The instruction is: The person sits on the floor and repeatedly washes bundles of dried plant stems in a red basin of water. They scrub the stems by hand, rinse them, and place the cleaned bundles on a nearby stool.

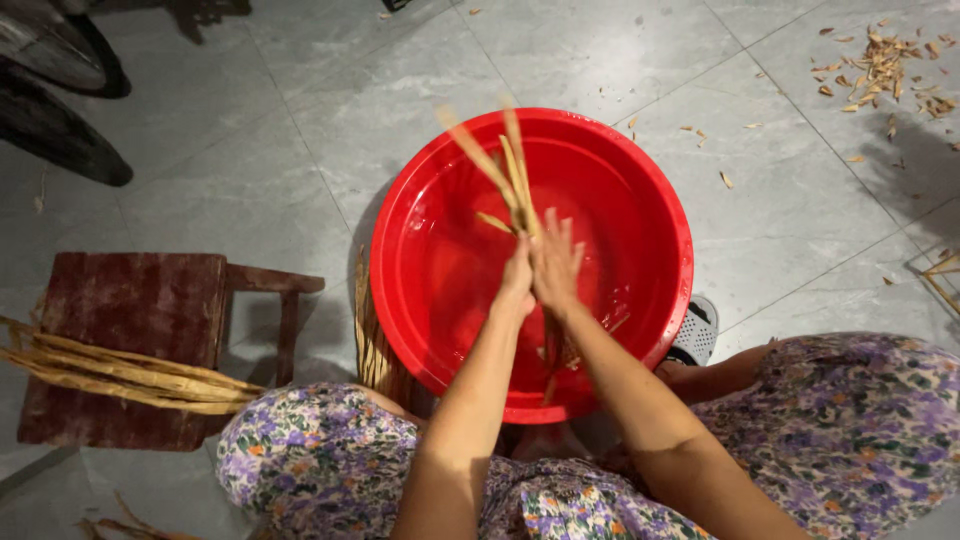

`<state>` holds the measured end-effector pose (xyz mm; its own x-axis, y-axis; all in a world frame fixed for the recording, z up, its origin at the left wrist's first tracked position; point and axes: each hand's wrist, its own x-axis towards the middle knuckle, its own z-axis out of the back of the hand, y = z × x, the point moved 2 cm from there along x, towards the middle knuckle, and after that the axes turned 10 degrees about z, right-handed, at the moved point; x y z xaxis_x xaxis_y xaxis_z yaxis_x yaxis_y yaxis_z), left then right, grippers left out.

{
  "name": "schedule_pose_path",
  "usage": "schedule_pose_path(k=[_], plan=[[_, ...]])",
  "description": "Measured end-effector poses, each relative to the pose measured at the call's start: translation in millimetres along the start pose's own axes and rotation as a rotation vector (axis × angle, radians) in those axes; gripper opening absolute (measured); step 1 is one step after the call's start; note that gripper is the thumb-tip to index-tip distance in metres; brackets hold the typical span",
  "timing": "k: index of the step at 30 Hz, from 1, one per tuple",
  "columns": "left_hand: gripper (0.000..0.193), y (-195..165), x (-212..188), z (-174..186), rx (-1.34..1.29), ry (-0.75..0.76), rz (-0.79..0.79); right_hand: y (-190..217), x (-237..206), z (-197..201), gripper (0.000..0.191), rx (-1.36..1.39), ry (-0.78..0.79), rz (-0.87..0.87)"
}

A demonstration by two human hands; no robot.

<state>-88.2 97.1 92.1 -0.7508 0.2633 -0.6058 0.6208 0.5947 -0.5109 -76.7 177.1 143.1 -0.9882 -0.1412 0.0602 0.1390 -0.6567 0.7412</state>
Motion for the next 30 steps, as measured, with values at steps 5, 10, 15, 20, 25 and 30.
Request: schedule_pose_path(k=[5, 10, 15, 20, 25, 30], plan=[[0.063, 11, 2, -14, 0.453, -0.312, -0.244, -22, 18, 26, 0.058, 0.018, -0.076, -0.021], [0.074, 28, -11, -37, 0.696, -0.287, -0.116, -45, 48, 61, 0.04, 1.16, 0.005, -0.147], [0.092, 13, -21, -36, 0.385, 0.015, 0.039, -30, 32, 60, 0.026, 0.898, -0.204, -0.215], [0.094, -48, -27, -5, 0.094, -0.051, -0.098, 43, -1, -8, 0.037, 0.716, -0.189, 0.016], [0.082, -28, -18, -15, 0.116, 0.125, -0.14, 17, 7, -3, 0.066, 0.368, -0.191, 0.14], [0.082, -4, -12, -33, 0.1, 0.24, -0.124, -17, 20, 19, 0.069, 0.195, -0.225, -0.052]])
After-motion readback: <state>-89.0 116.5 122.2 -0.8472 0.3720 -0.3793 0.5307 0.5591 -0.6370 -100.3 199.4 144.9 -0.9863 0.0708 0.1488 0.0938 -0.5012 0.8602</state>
